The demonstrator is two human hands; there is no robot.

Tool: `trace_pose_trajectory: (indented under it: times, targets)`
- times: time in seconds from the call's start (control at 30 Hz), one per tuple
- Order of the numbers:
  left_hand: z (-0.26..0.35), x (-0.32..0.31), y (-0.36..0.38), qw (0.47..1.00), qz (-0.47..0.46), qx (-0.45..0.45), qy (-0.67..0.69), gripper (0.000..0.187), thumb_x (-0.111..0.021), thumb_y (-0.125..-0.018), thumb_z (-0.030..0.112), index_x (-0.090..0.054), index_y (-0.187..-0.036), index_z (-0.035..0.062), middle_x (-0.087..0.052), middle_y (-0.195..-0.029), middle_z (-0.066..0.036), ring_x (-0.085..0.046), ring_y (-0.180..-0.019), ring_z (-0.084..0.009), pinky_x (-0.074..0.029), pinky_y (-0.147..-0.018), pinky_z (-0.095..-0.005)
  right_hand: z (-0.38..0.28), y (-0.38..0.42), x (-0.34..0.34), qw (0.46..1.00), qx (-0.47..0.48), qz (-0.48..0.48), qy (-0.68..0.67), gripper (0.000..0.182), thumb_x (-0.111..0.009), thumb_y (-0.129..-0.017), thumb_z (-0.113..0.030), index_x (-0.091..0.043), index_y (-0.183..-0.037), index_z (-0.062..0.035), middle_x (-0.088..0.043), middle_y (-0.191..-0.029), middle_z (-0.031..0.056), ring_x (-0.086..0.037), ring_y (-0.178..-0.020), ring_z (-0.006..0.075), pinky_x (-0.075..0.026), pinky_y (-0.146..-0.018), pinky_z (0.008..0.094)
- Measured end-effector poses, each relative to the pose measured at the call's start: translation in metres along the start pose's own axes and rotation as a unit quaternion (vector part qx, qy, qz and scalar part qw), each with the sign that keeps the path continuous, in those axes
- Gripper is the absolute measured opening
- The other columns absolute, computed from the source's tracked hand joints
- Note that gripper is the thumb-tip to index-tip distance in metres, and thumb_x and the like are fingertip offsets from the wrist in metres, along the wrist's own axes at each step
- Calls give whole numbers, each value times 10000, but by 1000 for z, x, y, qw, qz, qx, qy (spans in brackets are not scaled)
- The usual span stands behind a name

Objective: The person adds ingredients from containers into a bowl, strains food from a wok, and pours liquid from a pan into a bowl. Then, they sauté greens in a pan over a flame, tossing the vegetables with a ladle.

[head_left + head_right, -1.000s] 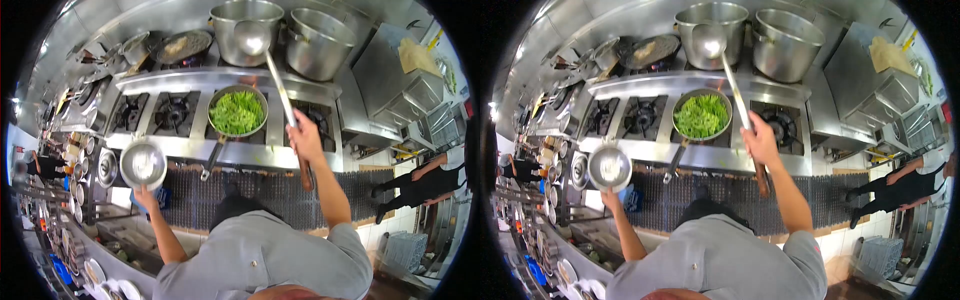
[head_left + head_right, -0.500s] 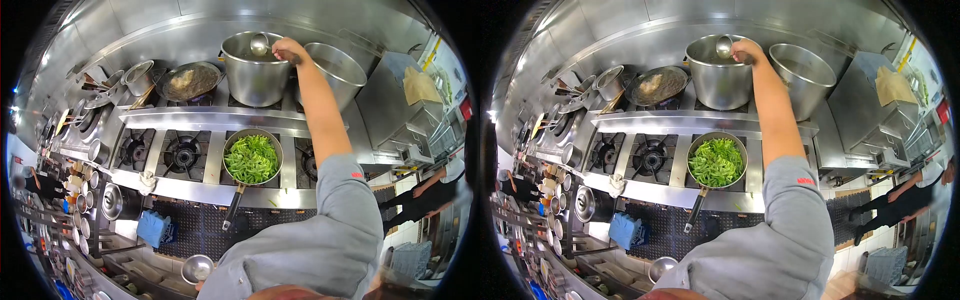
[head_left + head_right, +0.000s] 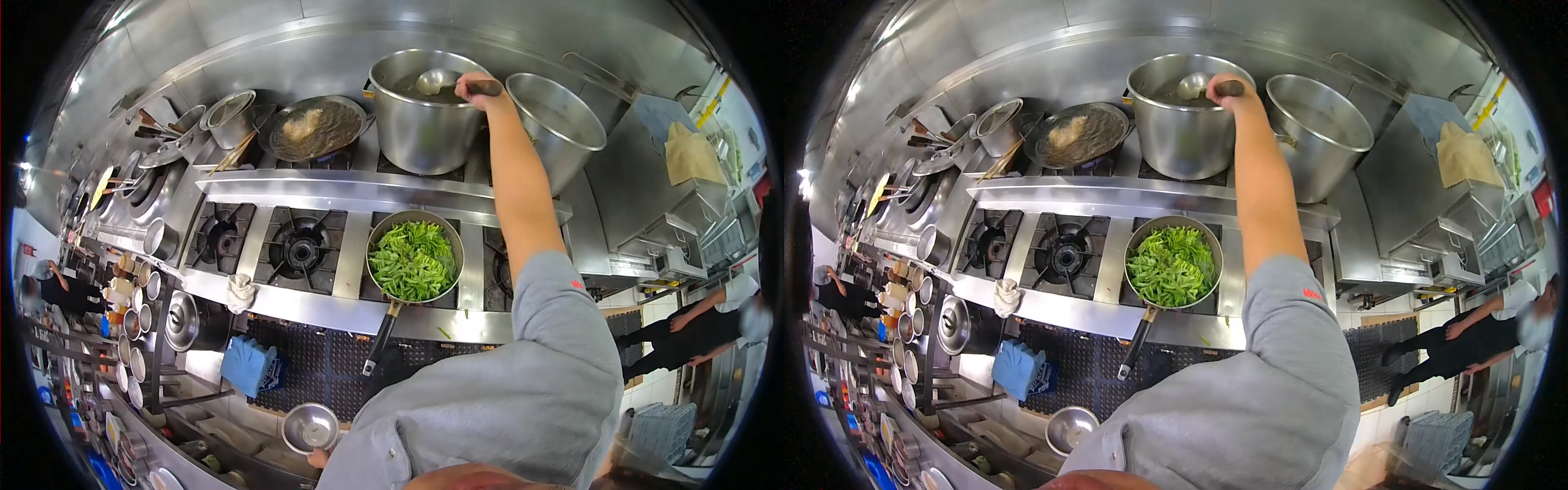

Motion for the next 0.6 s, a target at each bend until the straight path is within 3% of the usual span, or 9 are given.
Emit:
trace_pose_trajectory:
  times: [0.03,0.1,0.13,0.2,0.27,0.37,0.5,0.57,0.6]
  targets:
    - [0,0,-2,1000,2,1,-1,299,-525,-724,14,-525,-984,-134,-604,-892,-227,-622,-699,-276,-530,-459,-403,-4,17,-12,1000,-2,-1,0,153,-521,-854,32,-371,-838,61,-464,-769,109,-520,-616,152,-473,-479,193]
    - [7,-11,-3,994,-90,-6,66,313,-537,-744,23,-546,-1027,-109,-606,-950,-247,-638,-714,-304,-565,-457,-414,-11,44,-28,972,-3,106,-209,143,-534,-814,24,-420,-731,4,-457,-693,77,-495,-587,155,-450,-467,233]
    - [10,-9,2,994,-88,-4,64,313,-537,-744,23,-546,-1027,-109,-606,-950,-247,-638,-714,-304,-565,-457,-414,-21,55,-24,974,-42,50,-216,176,-529,-833,37,-357,-800,21,-435,-727,82,-486,-590,153,-460,-474,201]
    - [43,-1,34,992,-98,-77,37,300,-555,-768,41,-564,-1039,-88,-610,-967,-228,-646,-733,-309,-594,-501,-416,-37,96,-48,984,-11,58,-169,188,-523,-838,35,-337,-817,18,-424,-742,75,-471,-585,119,-433,-449,166]
    - [39,-5,28,992,-96,-75,-1,301,-558,-780,42,-573,-1060,-67,-612,-993,-202,-646,-746,-301,-605,-527,-417,-48,138,-69,990,0,68,-123,189,-524,-843,32,-338,-817,16,-425,-740,72,-466,-585,100,-417,-436,153]
    - [19,-16,14,978,-160,-36,128,318,-549,-784,27,-581,-1092,-46,-614,-1005,-183,-646,-774,-288,-603,-561,-411,-57,185,-86,991,-39,68,-113,152,-529,-860,3,-388,-882,57,-436,-738,55,-444,-564,66,-386,-417,140]
    - [15,-17,30,968,-171,-73,171,286,-554,-798,30,-582,-1069,-56,-623,-999,-157,-642,-779,-244,-578,-569,-377,-41,271,-116,996,-53,60,-31,323,-526,-894,-54,-416,-1124,144,-462,-749,31,-404,-520,33,-325,-375,145]
    - [9,-7,33,974,-163,-114,108,195,-560,-811,67,-555,-935,-84,-619,-963,-165,-644,-784,-227,-570,-578,-358,-19,309,-115,996,-65,-3,-63,372,-522,-903,-46,-405,-1203,140,-510,-800,64,-421,-513,33,-309,-363,158]
    - [18,1,48,969,-192,-100,119,172,-556,-825,67,-535,-914,-78,-619,-924,-167,-649,-779,-231,-577,-600,-356,5,330,-113,979,98,121,135,424,-499,-917,-67,-367,-1266,133,-563,-884,120,-445,-518,35,-319,-362,163]
Point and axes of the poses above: each hand's wrist, its own y-axis away from the middle knuckle, its own x-axis out of the back of the hand, z = x × y, the point moved 1 cm from there along -y, towards the middle knuckle
